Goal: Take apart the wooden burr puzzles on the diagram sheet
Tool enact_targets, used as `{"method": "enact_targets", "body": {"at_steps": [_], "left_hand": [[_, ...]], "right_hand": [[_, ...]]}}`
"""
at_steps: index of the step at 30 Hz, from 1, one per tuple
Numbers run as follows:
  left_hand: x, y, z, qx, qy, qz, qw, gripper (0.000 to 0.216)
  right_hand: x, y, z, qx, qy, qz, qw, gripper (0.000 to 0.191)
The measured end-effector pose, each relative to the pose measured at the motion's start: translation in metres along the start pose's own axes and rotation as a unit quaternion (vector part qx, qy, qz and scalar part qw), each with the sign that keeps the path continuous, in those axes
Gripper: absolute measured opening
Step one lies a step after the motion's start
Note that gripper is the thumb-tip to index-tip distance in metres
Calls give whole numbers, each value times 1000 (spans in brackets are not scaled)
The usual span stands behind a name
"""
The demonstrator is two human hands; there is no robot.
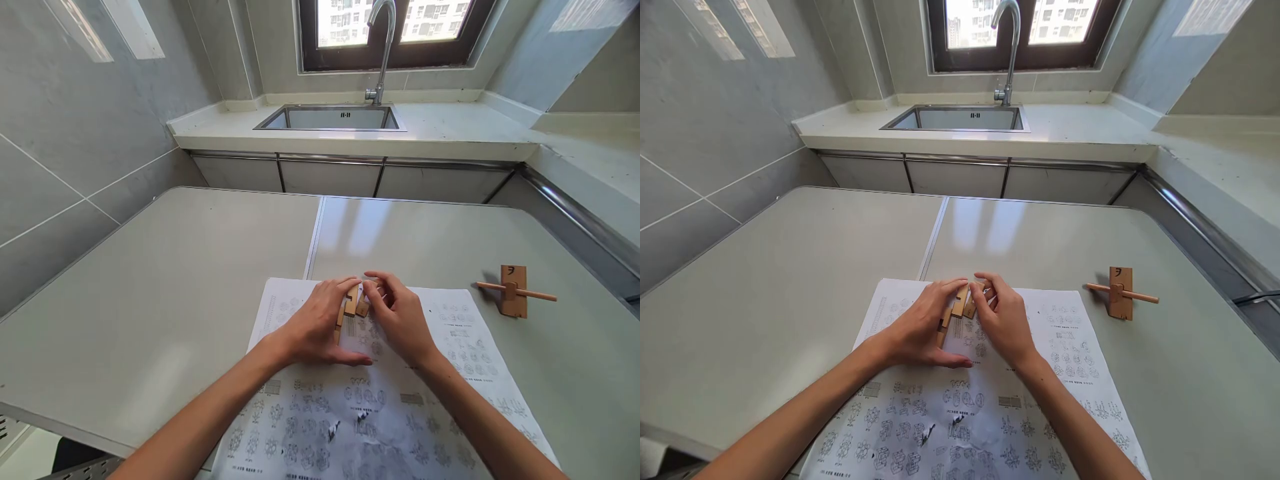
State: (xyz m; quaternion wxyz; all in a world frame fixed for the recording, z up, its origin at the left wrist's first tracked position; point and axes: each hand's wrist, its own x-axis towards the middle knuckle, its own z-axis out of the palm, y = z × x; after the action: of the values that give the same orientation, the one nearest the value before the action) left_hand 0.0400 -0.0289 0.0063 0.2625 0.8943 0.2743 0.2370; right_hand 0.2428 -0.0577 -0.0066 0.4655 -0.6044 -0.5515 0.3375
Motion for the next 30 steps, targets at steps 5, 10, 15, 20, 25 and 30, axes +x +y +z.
{"method": "enact_targets", "body": {"at_steps": [5, 10, 15, 20, 25, 30], "left_hand": [[1, 0, 2, 9, 10, -20, 1000, 99], [2, 3, 0, 7, 10, -27, 1000, 91], [2, 6, -1, 6, 10, -26, 1000, 85], [1, 6, 2, 5, 11, -12, 1000, 79], [1, 5, 4, 11, -1, -1, 1000, 71], [1, 5, 6, 26, -9, -2, 1000, 66]], "right_hand": [[1, 0, 0, -52, -4, -40, 998, 41], [1, 2, 0, -76, -19, -88, 993, 33], [0, 0, 0, -81, -37, -92, 992, 31], [-2, 1, -1, -84, -67, -71, 992, 32], [-2, 1, -1, -76, -67, -54, 993, 31], [-2, 1, -1, -66, -39, -49, 996, 31]]}}
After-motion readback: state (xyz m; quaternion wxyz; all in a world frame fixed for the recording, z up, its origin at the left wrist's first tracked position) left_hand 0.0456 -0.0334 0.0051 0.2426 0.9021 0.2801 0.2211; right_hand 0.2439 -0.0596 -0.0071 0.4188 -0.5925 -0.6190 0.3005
